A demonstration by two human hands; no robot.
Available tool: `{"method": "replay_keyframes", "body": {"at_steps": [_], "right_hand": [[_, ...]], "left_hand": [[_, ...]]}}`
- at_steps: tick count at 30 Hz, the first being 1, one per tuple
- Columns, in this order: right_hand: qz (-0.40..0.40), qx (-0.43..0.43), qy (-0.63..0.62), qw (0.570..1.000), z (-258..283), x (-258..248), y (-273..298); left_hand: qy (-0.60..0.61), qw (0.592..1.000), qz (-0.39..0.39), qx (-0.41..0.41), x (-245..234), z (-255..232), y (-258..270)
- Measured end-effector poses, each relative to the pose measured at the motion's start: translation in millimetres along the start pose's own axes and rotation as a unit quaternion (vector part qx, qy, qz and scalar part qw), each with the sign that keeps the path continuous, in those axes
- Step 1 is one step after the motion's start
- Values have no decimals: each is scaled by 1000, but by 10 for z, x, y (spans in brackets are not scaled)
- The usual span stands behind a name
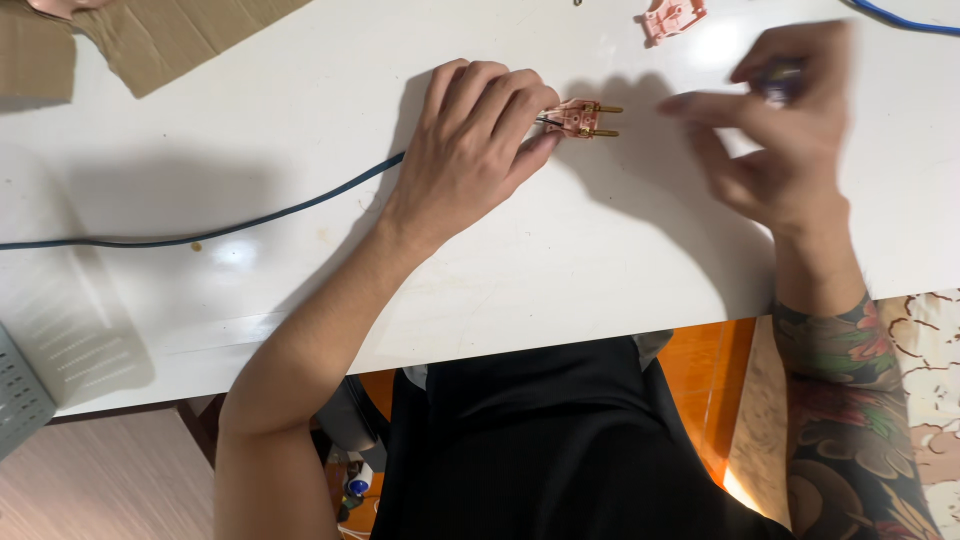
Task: The person assembles an electric plug by placing wires into the internal components and using a screwdriver to tighten the screws.
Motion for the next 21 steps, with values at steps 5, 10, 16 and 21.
{"method": "replay_keyframes", "body": {"at_steps": [5,10,16,21], "right_hand": [[30,-62,61,996,132,260,-35],[7,-105,109,988,224,390,-82],[-9,-109,121,987,212,457,-36],[-9,-114,107,988,216,453,-45]], "left_hand": [[-5,1000,-4,21,-11,-59,-56],[-10,998,-14,53,-3,-157,-113],[27,999,-22,41,22,-135,-83],[48,997,-49,35,-8,-130,-72]]}}
Point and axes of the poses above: each hand's wrist, its own y-axis away from the middle knuckle, its own x-axis out of the palm, z = x × y, the point moved 9 cm from there along -y, towards the middle knuckle, and after that the axes turned 5 degrees about x, right-handed, at the moved point
